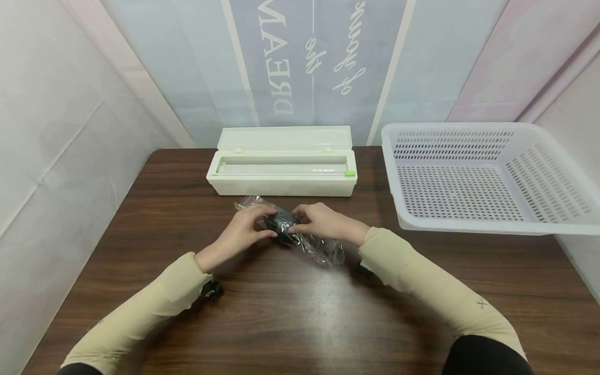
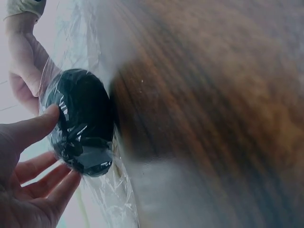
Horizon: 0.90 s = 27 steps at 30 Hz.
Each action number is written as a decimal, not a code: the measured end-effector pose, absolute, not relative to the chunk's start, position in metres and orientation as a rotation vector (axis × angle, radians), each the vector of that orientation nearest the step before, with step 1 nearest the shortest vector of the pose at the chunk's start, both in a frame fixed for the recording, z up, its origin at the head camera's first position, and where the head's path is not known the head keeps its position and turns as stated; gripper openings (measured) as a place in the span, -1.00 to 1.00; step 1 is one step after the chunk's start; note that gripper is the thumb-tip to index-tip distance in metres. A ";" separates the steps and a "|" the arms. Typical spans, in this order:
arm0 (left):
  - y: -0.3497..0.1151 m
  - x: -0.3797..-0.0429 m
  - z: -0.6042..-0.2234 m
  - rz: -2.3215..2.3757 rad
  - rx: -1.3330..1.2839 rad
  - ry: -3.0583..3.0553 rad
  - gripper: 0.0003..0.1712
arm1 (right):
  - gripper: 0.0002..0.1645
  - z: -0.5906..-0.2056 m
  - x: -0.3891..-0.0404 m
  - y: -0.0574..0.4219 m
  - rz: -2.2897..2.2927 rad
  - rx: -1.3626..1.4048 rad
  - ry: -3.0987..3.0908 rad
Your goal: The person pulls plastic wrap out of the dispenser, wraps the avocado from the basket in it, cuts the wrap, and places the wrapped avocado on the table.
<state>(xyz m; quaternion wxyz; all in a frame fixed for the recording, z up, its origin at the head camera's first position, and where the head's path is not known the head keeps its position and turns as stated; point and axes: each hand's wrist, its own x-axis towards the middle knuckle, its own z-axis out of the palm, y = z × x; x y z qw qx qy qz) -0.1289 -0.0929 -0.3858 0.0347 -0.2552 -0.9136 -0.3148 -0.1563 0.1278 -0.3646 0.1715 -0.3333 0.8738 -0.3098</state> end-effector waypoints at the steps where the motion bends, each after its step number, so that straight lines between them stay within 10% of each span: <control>1: -0.093 -0.129 -0.385 -0.966 -0.800 -2.812 -0.46 | -0.42 -0.365 -0.155 0.129 -0.878 -0.939 2.482; 27: -0.086 -0.134 -0.375 -0.917 -1.292 -2.806 -0.45 | -0.36 -0.363 -0.140 0.141 -0.857 -0.872 2.446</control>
